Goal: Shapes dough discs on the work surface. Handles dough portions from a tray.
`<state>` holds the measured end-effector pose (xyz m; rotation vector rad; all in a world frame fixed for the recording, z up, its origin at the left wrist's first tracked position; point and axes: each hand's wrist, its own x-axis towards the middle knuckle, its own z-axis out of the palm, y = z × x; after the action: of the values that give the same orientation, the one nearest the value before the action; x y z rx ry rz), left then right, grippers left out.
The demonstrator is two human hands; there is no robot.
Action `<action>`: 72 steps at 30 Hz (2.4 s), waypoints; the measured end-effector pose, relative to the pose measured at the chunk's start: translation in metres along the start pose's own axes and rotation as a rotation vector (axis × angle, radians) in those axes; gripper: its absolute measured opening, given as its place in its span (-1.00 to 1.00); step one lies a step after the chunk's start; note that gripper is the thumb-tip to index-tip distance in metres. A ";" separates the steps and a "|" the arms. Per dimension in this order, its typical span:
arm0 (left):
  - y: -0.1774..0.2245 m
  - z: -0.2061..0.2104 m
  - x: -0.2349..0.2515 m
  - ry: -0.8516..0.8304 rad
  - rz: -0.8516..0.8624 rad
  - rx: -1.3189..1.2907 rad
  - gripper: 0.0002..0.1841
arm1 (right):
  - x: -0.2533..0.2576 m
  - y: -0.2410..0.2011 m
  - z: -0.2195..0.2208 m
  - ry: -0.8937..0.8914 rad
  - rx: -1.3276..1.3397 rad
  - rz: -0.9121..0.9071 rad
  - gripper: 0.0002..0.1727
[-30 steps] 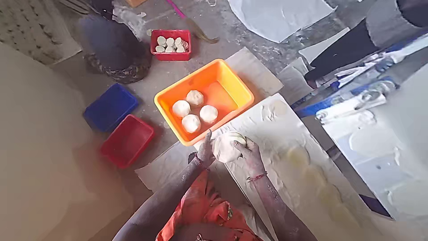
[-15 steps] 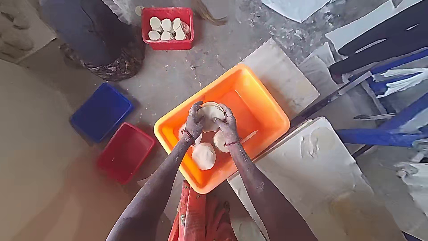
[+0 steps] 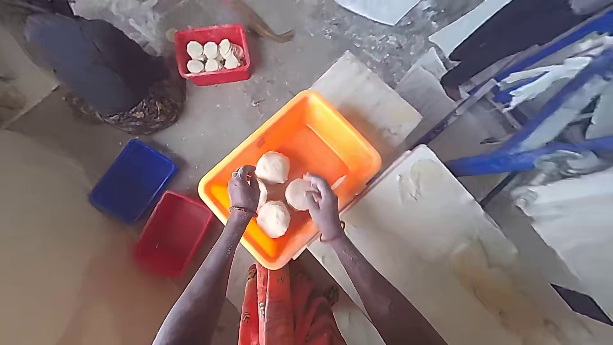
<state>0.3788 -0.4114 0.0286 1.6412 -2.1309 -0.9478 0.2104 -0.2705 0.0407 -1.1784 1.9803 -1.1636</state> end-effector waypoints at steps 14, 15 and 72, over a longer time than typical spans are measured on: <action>0.134 0.124 -0.320 -0.465 0.362 0.116 -0.39 | -0.418 0.147 -0.201 0.149 -0.293 0.076 -0.35; 0.139 0.140 -0.338 -0.453 0.366 0.134 -0.29 | -0.436 0.157 -0.216 0.188 -0.293 0.118 -0.33; 0.250 0.281 -0.390 -0.362 0.605 -0.401 -0.55 | -0.569 0.232 -0.423 1.191 -0.210 0.527 -0.51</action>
<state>0.1471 0.0781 0.0454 0.6108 -2.2462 -1.4017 0.0456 0.4573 0.0513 0.1589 3.0288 -1.5241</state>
